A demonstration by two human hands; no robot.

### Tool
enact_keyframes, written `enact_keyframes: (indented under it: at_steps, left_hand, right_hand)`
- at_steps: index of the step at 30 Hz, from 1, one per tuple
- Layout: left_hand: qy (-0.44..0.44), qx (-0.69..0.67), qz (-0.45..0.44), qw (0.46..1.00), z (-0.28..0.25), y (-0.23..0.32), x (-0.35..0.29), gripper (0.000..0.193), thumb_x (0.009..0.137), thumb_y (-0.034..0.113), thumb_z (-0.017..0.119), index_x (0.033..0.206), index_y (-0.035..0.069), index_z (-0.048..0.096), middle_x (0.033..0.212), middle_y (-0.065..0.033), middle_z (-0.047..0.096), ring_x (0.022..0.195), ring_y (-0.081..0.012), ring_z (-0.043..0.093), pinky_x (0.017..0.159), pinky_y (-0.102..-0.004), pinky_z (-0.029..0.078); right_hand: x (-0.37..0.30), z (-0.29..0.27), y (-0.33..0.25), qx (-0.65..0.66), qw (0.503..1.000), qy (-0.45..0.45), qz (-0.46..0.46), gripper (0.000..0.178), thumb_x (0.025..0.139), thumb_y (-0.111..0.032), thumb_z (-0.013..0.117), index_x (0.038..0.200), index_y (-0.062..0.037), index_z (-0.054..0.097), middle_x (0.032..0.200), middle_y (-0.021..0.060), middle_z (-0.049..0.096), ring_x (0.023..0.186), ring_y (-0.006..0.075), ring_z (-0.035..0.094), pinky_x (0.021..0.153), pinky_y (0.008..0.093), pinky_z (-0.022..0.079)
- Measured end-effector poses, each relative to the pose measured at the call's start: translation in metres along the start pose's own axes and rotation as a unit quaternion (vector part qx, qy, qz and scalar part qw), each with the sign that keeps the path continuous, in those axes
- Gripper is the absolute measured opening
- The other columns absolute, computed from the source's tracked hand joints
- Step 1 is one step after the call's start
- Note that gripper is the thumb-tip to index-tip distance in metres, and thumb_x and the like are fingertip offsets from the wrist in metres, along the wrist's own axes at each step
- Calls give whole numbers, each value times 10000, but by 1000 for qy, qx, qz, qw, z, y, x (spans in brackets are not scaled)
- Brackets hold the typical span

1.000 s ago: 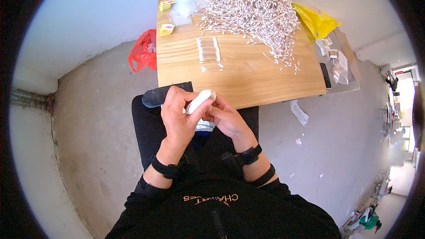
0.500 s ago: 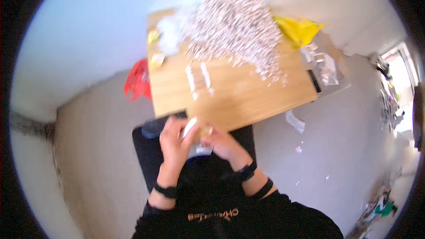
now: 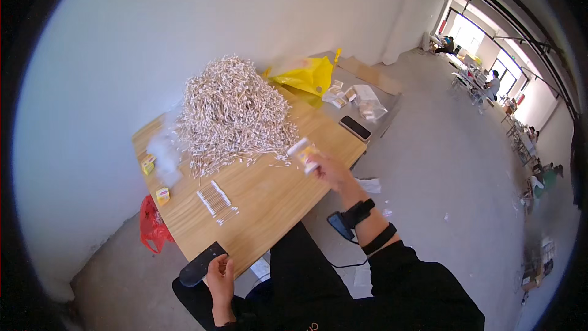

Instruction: Packing cotton swabs into plastic containers and boxes.

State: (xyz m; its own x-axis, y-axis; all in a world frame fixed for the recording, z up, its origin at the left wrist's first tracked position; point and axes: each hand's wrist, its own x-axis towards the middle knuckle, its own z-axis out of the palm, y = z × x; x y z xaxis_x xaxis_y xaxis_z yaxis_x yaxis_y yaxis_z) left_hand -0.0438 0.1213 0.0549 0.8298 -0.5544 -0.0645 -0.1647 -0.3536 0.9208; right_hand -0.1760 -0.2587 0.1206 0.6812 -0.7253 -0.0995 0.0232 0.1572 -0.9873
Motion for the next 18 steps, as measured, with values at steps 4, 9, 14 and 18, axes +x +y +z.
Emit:
enact_keyframes:
  at_steps: [4,9,14,18]
  left_hand:
    - [-5,11,25,1000,0,-8,2,242,874,115,643,1062,-30,595,886,-90,639,776,-135,608,701,-254,487]
    - [-11,5,10,1000,-3,-11,1,240,874,100,636,1069,-34,593,910,-106,650,807,-150,623,733,-261,497]
    - [-35,0,12,999,-2,-11,-2,248,875,96,632,1078,-39,589,926,-120,656,821,-159,633,751,-273,507]
    - [-22,-4,6,1000,-1,-11,-4,259,874,96,633,1089,-40,582,911,-117,652,805,-160,633,734,-275,512]
  right_hand:
    - [-18,9,-1,-162,979,-113,58,269,890,-356,631,855,-91,651,650,-51,524,561,47,454,492,213,364]
    - [-66,43,44,-347,832,-389,189,348,861,-410,659,931,-69,651,679,-17,579,603,73,542,516,230,433]
    - [-20,-33,23,-293,938,-184,5,267,924,-327,586,966,-70,642,787,4,628,715,86,602,622,245,491]
    - [-8,-44,-6,105,952,263,-116,208,928,-240,583,1055,-78,609,852,10,628,767,111,590,661,252,480]
